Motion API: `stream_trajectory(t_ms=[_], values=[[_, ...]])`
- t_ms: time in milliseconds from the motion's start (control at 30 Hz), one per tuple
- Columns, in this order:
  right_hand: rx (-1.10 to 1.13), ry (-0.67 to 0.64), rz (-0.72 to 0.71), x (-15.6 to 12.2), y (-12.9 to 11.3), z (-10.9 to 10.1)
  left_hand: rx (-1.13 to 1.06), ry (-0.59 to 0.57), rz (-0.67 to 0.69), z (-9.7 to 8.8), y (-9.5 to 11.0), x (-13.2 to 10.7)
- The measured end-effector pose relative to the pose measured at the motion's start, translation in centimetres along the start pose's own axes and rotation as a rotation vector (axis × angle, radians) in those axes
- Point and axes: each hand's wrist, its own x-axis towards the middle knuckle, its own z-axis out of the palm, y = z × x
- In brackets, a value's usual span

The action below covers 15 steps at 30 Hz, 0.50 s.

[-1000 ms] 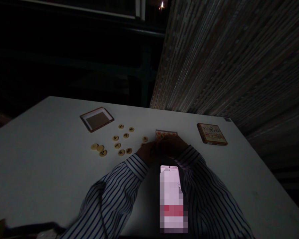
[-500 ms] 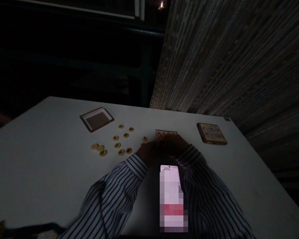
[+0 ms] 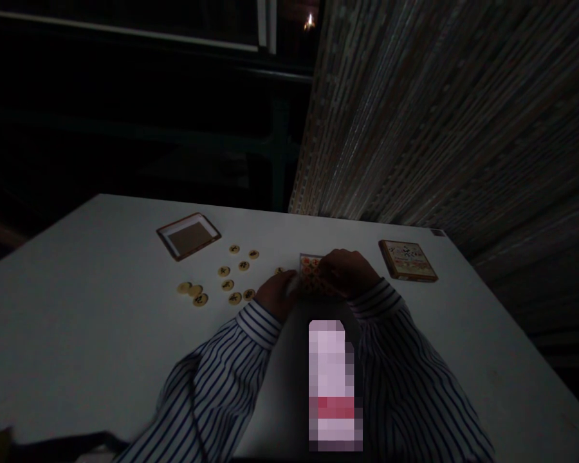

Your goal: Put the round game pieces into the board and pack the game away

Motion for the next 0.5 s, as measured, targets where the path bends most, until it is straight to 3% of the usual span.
stream_trajectory(t_ms=[300,500], values=[[-0.045,-0.016,-0.019,-0.1,-0.4,-0.6,-0.093,0.085,0.019,-1.7,0.3,0.4],[-0.090,-0.041,-0.027,0.3,-1.4,-0.3,-0.077,0.070,-0.007,-4.5,-0.4,0.6]])
